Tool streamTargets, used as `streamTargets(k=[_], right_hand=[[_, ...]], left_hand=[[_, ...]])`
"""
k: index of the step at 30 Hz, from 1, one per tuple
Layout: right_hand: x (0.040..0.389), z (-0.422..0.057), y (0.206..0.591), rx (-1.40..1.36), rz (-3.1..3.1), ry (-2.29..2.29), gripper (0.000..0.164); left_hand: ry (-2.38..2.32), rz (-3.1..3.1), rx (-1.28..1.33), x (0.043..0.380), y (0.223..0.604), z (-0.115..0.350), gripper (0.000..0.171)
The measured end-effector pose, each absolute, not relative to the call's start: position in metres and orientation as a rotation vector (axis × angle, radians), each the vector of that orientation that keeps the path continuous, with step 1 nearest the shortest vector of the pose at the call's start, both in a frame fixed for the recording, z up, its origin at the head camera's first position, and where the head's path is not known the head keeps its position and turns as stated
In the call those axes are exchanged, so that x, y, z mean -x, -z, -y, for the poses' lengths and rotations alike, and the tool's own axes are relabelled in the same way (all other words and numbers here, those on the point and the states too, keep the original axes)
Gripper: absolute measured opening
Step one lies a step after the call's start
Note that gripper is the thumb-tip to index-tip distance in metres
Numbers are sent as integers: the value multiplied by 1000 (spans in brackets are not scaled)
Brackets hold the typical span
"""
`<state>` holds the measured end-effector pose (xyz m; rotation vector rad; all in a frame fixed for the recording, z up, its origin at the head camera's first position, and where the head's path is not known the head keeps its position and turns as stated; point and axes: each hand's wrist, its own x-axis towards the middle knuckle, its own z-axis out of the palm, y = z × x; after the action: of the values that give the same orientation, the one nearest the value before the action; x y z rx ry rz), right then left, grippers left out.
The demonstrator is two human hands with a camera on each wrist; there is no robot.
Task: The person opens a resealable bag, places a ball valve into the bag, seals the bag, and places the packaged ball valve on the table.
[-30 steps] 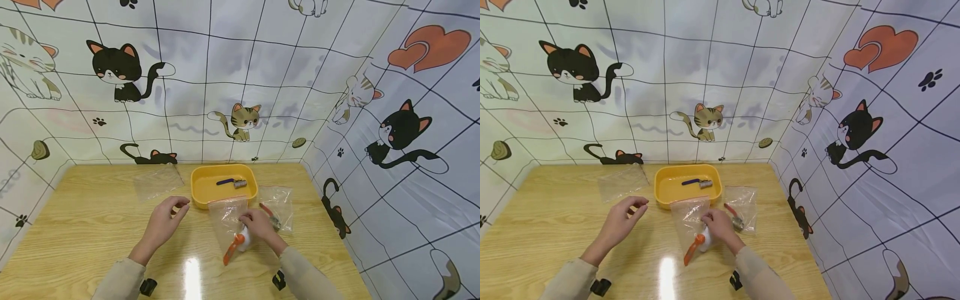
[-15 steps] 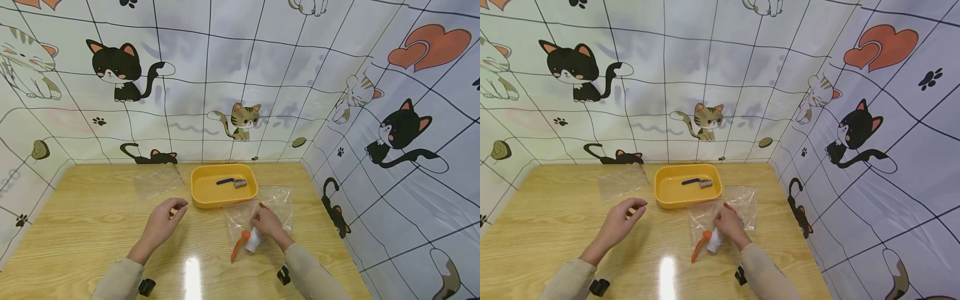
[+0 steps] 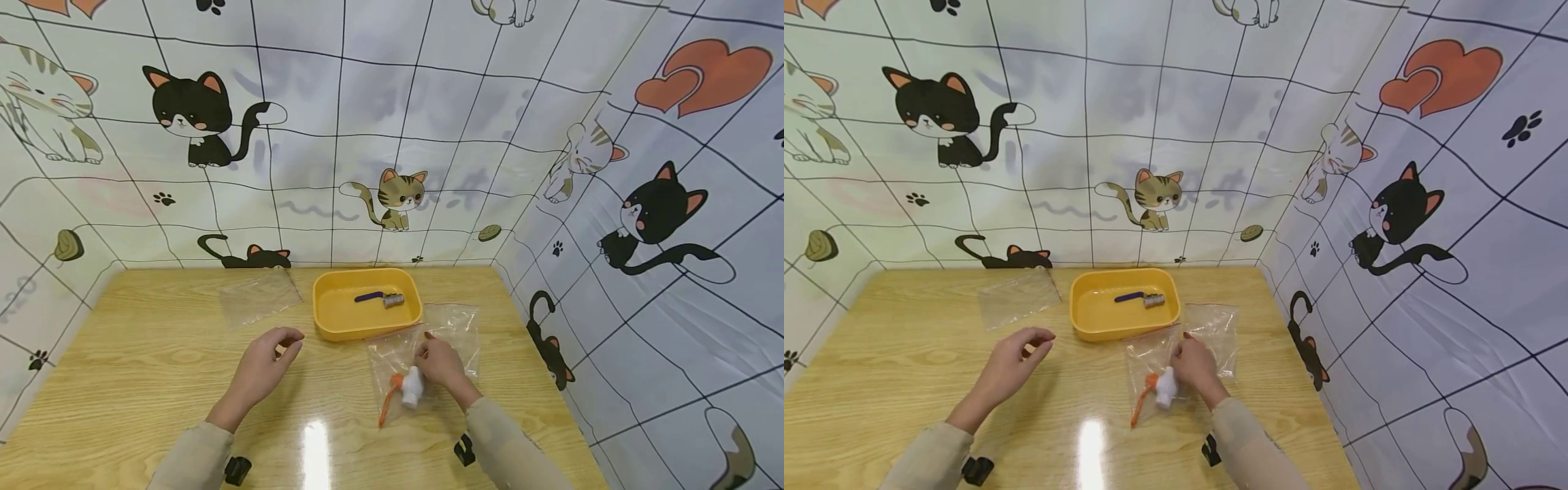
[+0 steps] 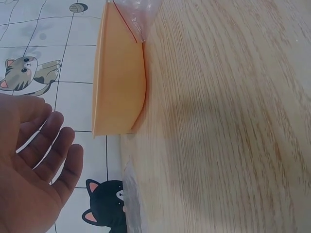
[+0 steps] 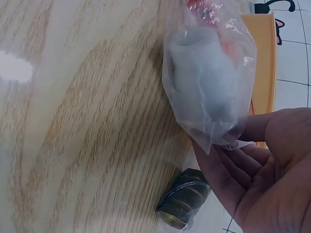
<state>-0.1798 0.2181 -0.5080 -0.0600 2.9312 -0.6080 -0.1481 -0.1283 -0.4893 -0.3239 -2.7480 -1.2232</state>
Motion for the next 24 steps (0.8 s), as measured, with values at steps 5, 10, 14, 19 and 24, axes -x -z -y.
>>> streamTargets(k=[5,10,14,19,24], right_hand=[[181,-220,508,4,-2941,582,5],[181,-220,504,-31,-2921,600,7],[181,-220,501,-64,-2930,595,10],[182,-221,497,-97,-2986,587,12],[186,-221,493,-142,-3053,618,8]], left_hand=[[1217,2771,318,148,491,130,17],[1212,2780,318,149,493,132,18],[1209,2789,311,150,495,133,17],[1196,2799,301,151,497,136,17],[1177,2808,302,151,500,140,17]])
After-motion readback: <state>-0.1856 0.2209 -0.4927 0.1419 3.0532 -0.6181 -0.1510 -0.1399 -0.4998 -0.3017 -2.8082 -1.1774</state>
